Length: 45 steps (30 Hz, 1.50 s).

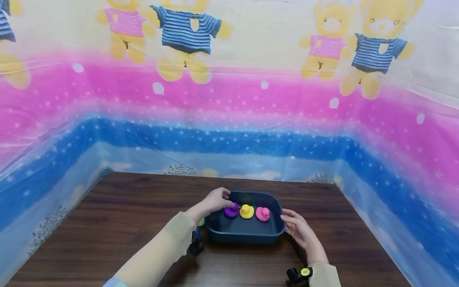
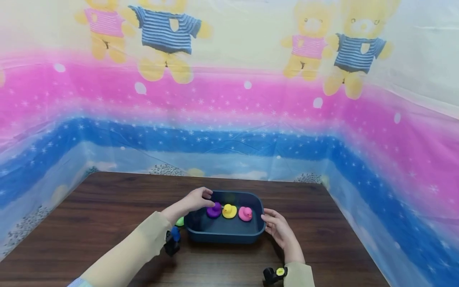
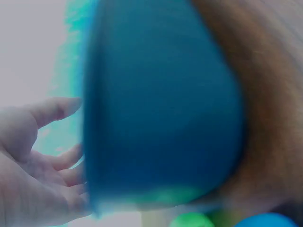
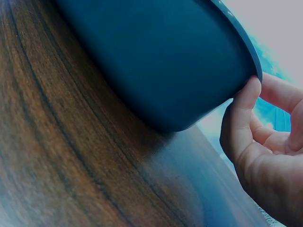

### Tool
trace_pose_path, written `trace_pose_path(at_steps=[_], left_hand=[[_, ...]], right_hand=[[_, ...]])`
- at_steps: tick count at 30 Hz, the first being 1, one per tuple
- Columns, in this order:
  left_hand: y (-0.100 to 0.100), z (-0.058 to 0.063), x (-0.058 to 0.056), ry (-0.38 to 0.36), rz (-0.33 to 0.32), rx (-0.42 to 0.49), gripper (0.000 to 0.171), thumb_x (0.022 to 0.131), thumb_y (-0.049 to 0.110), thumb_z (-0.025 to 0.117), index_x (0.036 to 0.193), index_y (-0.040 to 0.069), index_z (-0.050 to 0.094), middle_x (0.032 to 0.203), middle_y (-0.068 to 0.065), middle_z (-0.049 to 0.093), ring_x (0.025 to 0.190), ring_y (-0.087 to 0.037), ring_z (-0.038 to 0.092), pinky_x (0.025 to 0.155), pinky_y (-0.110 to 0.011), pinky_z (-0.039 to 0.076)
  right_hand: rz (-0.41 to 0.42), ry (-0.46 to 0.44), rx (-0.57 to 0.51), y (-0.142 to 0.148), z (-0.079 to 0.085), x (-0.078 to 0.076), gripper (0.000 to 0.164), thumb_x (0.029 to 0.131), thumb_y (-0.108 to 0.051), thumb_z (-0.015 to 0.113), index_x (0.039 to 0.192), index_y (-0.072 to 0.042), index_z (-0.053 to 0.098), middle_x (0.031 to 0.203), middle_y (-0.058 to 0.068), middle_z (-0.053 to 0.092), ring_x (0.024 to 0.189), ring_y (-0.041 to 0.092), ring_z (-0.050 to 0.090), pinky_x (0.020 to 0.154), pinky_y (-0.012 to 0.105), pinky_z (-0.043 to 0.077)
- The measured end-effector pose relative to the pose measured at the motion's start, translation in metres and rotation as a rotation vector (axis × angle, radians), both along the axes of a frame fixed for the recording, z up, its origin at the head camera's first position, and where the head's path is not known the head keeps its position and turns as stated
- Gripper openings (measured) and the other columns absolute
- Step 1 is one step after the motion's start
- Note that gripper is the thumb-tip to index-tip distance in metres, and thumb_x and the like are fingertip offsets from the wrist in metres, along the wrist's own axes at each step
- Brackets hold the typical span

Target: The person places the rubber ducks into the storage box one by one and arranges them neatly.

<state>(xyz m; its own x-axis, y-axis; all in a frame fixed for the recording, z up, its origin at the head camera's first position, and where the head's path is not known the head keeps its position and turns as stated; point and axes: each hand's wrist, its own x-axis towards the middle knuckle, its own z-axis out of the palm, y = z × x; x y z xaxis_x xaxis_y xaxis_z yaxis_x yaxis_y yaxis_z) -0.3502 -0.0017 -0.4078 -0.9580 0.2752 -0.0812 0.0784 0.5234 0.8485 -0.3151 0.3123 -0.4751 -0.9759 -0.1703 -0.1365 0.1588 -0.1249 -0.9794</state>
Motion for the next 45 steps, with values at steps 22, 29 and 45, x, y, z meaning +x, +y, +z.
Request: trace_pose_path(at_steps=[22,29,45], left_hand=[[-0.117,0.012,0.031,-0.084,0.024,0.322,0.052,0.098,0.021,0.058,0.142,-0.003,0.042,0.147,-0.026,0.042,0.136,-0.041,0.042,0.112,-0.058,0.033],[-0.134,-0.007,0.038,-0.137,0.060,0.335,0.054,0.097,0.022,0.060,0.142,-0.003,0.043,0.144,-0.026,0.045,0.136,-0.041,0.040,0.114,-0.059,0.028],[-0.158,-0.042,0.044,-0.173,-0.034,0.274,0.060,0.091,0.019,0.069,0.141,-0.005,0.044,0.141,-0.025,0.048,0.132,-0.039,0.044,0.109,-0.057,0.037]], right_hand=[[0.002,0.009,0.007,0.001,-0.001,-0.001,0.024,0.100,-0.009,0.051,0.124,-0.010,0.050,0.095,-0.010,0.066,0.083,0.003,0.064,0.078,0.019,0.054],[-0.010,0.001,0.004,0.000,-0.001,-0.001,0.025,0.100,-0.009,0.051,0.125,-0.009,0.049,0.095,-0.009,0.066,0.084,0.003,0.064,0.078,0.019,0.054],[-0.008,-0.021,-0.019,0.001,0.000,0.000,0.029,0.101,-0.009,0.050,0.130,-0.006,0.047,0.096,-0.008,0.067,0.085,0.003,0.065,0.078,0.019,0.054]])
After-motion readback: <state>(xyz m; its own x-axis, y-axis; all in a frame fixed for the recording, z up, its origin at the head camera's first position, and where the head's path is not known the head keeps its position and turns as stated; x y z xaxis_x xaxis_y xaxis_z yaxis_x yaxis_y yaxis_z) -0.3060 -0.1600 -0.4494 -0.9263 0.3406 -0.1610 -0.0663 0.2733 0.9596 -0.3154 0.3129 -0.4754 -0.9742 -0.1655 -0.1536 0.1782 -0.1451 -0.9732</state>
